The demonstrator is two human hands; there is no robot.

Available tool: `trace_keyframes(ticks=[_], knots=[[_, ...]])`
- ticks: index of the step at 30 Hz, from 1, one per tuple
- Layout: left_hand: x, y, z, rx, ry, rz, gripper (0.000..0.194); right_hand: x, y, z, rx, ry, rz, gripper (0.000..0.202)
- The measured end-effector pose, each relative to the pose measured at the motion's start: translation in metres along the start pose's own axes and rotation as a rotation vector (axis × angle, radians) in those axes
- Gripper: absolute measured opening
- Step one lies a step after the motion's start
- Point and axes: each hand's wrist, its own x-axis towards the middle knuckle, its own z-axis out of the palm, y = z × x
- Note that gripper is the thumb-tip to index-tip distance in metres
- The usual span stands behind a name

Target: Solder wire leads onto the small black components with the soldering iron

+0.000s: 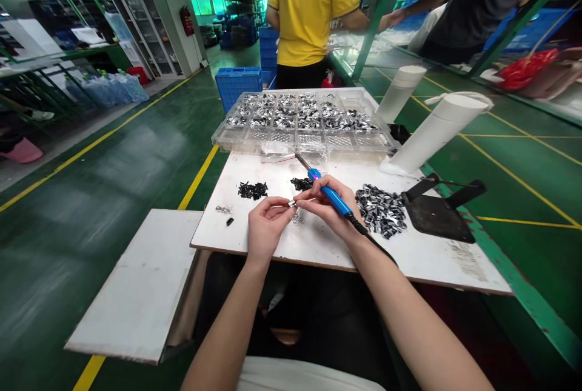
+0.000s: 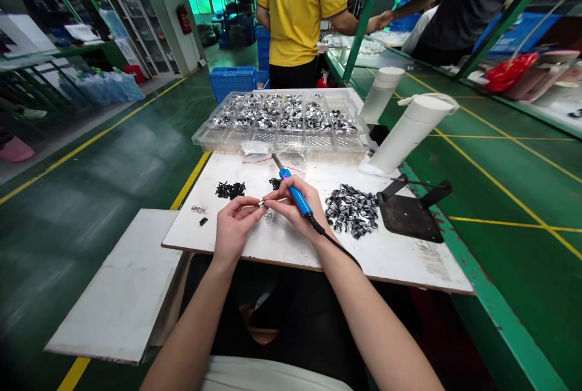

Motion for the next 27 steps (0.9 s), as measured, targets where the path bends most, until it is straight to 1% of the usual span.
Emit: trace_keyframes(ticks=[3, 8, 16, 23, 27], knots=[[0.0, -0.0007, -0.0007, 0.0, -0.006, -0.005, 0.025, -0.0012, -0.001, 0.0016, -0.011, 0.011, 0.011, 0.042], [-0.0008, -0.0016, 0.0007, -0.002, 0.004, 0.013, 0.023, -0.0014, -0.0018, 0.0031, -0.015, -0.005, 0.034, 0.044], [-0.0024, -0.0025, 0.0011, 0.017, 0.019, 0.051, 0.022, -0.0017, 0.003, 0.0007, -0.063, -0.025, 0.004, 0.041], [-0.0027, -0.0059, 0.0002, 0.044, 0.017, 0.151, 0.017, -0.0023, 0.0035, 0.0012, -0.116, -0.045, -0.056, 0.042], [-0.0036, -0.0046, 0.0002, 0.06, 0.006, 0.184, 0.016, -0.0018, 0.0034, 0.0009, -0.105, -0.03, -0.052, 0.042]])
